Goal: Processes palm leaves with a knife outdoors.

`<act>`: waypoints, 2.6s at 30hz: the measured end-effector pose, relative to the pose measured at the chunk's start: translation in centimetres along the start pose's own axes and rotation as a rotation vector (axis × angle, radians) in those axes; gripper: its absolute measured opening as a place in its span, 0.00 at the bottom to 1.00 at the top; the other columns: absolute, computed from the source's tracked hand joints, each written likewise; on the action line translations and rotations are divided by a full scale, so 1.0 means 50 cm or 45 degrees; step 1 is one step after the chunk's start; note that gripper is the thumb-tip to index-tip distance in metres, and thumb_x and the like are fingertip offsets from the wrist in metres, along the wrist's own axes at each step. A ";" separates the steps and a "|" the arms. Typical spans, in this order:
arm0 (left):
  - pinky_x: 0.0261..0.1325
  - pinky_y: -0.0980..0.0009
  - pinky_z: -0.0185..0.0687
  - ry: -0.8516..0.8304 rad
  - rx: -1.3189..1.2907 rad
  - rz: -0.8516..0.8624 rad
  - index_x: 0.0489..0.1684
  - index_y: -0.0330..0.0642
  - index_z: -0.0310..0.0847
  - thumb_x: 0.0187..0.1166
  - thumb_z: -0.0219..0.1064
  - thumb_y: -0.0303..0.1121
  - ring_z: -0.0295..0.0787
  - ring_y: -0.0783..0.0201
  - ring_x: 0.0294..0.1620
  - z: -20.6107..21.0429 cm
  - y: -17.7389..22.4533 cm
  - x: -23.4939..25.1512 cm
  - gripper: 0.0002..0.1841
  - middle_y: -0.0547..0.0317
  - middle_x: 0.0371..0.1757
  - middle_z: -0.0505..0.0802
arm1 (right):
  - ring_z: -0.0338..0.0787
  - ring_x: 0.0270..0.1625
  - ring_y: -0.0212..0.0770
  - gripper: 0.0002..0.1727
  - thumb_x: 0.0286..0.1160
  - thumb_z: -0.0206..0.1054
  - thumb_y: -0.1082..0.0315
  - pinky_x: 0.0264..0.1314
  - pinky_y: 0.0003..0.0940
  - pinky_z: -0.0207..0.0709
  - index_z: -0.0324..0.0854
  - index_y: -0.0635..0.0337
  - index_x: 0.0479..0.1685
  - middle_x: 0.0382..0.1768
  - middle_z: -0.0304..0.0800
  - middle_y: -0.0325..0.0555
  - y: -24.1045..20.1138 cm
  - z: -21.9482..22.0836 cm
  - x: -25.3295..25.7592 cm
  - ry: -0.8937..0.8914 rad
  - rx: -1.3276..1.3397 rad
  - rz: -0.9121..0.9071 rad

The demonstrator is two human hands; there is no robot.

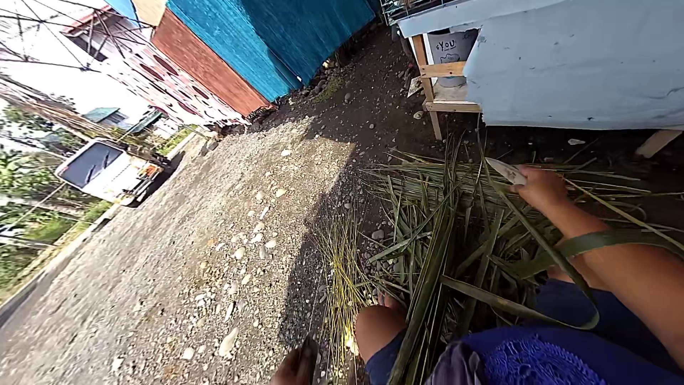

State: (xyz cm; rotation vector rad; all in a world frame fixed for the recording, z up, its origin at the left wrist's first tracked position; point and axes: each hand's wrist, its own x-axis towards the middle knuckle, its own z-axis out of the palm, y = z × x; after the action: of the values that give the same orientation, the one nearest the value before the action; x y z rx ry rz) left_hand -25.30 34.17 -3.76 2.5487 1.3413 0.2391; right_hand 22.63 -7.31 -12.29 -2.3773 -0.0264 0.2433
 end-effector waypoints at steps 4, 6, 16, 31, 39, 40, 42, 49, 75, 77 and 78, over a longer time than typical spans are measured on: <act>0.37 0.62 0.84 -0.214 -0.489 0.059 0.38 0.35 0.89 0.81 0.69 0.32 0.85 0.66 0.26 0.023 0.153 -0.006 0.09 0.58 0.26 0.90 | 0.84 0.65 0.76 0.33 0.76 0.70 0.67 0.60 0.75 0.74 0.68 0.66 0.82 0.61 0.85 0.76 -0.012 -0.008 -0.008 0.014 -0.261 0.209; 0.30 0.70 0.83 -0.391 -0.690 0.054 0.36 0.36 0.87 0.83 0.67 0.30 0.84 0.70 0.21 0.036 0.203 -0.014 0.08 0.60 0.24 0.89 | 0.82 0.68 0.76 0.35 0.77 0.71 0.64 0.65 0.76 0.70 0.66 0.68 0.84 0.64 0.82 0.78 -0.016 -0.025 -0.016 0.119 -0.038 0.235; 0.34 0.67 0.87 -0.887 -0.798 0.267 0.41 0.39 0.87 0.85 0.66 0.37 0.88 0.67 0.25 0.108 0.390 -0.026 0.10 0.59 0.29 0.92 | 0.90 0.51 0.31 0.28 0.69 0.76 0.76 0.58 0.29 0.84 0.80 0.64 0.72 0.55 0.92 0.48 -0.158 0.033 -0.268 -0.914 0.902 -0.441; 0.38 0.66 0.85 -0.982 -0.679 0.464 0.36 0.43 0.91 0.78 0.71 0.38 0.87 0.71 0.27 0.097 0.309 -0.023 0.08 0.65 0.26 0.92 | 0.75 0.19 0.27 0.28 0.76 0.69 0.78 0.18 0.20 0.70 0.76 0.58 0.78 0.38 0.86 0.41 -0.152 0.062 -0.271 -0.881 1.527 0.049; 0.36 0.77 0.85 -0.946 -0.882 0.271 0.36 0.39 0.89 0.77 0.69 0.26 0.86 0.77 0.29 0.079 0.250 -0.034 0.03 0.65 0.35 0.93 | 0.76 0.19 0.28 0.27 0.80 0.67 0.75 0.17 0.20 0.70 0.74 0.58 0.79 0.38 0.86 0.41 -0.138 0.023 -0.203 -0.526 1.640 0.089; 0.37 0.76 0.86 -0.910 -0.893 0.273 0.38 0.38 0.90 0.77 0.69 0.25 0.87 0.76 0.29 0.081 0.257 -0.035 0.03 0.64 0.35 0.94 | 0.76 0.20 0.28 0.27 0.80 0.67 0.75 0.17 0.20 0.69 0.74 0.58 0.79 0.38 0.86 0.41 -0.141 0.026 -0.212 -0.572 1.595 0.079; 0.37 0.73 0.86 -0.801 -0.818 0.350 0.39 0.37 0.90 0.77 0.70 0.27 0.87 0.74 0.28 0.093 0.282 -0.039 0.04 0.63 0.30 0.93 | 0.75 0.21 0.27 0.27 0.79 0.69 0.74 0.19 0.20 0.70 0.74 0.59 0.79 0.41 0.87 0.41 -0.149 0.042 -0.252 -0.756 1.467 0.048; 0.42 0.51 0.91 -0.122 -0.025 0.860 0.41 0.45 0.94 0.77 0.68 0.37 0.95 0.60 0.34 0.133 0.380 -0.080 0.10 0.58 0.36 0.96 | 0.76 0.23 0.29 0.34 0.72 0.75 0.74 0.23 0.23 0.70 0.73 0.55 0.82 0.41 0.86 0.42 -0.156 0.109 -0.362 -1.257 1.191 -0.035; 0.53 0.41 0.88 -0.180 -0.008 0.691 0.44 0.32 0.94 0.79 0.68 0.27 0.97 0.44 0.44 0.052 0.114 -0.050 0.09 0.42 0.41 0.97 | 0.76 0.16 0.27 0.19 0.85 0.61 0.72 0.16 0.21 0.71 0.76 0.57 0.73 0.26 0.79 0.37 -0.070 0.028 -0.184 -0.532 1.839 0.253; 0.56 0.38 0.87 -0.156 0.040 0.582 0.46 0.31 0.93 0.80 0.67 0.28 0.96 0.40 0.47 0.041 0.070 -0.043 0.10 0.39 0.44 0.96 | 0.76 0.16 0.27 0.18 0.85 0.61 0.72 0.15 0.20 0.71 0.76 0.58 0.71 0.25 0.80 0.37 -0.059 0.023 -0.171 -0.460 1.851 0.279; 0.59 0.36 0.85 -0.147 0.061 0.523 0.47 0.30 0.92 0.81 0.66 0.29 0.95 0.38 0.49 0.034 0.049 -0.039 0.11 0.37 0.46 0.96 | 0.76 0.16 0.27 0.17 0.85 0.61 0.72 0.14 0.20 0.71 0.77 0.58 0.70 0.25 0.79 0.37 -0.054 0.020 -0.165 -0.428 1.852 0.285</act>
State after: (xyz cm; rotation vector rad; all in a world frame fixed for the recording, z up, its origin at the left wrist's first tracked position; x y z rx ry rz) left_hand -24.02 30.96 -4.71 2.8082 0.7826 0.1313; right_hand 14.49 -5.38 -9.78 -0.8755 0.1951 0.5323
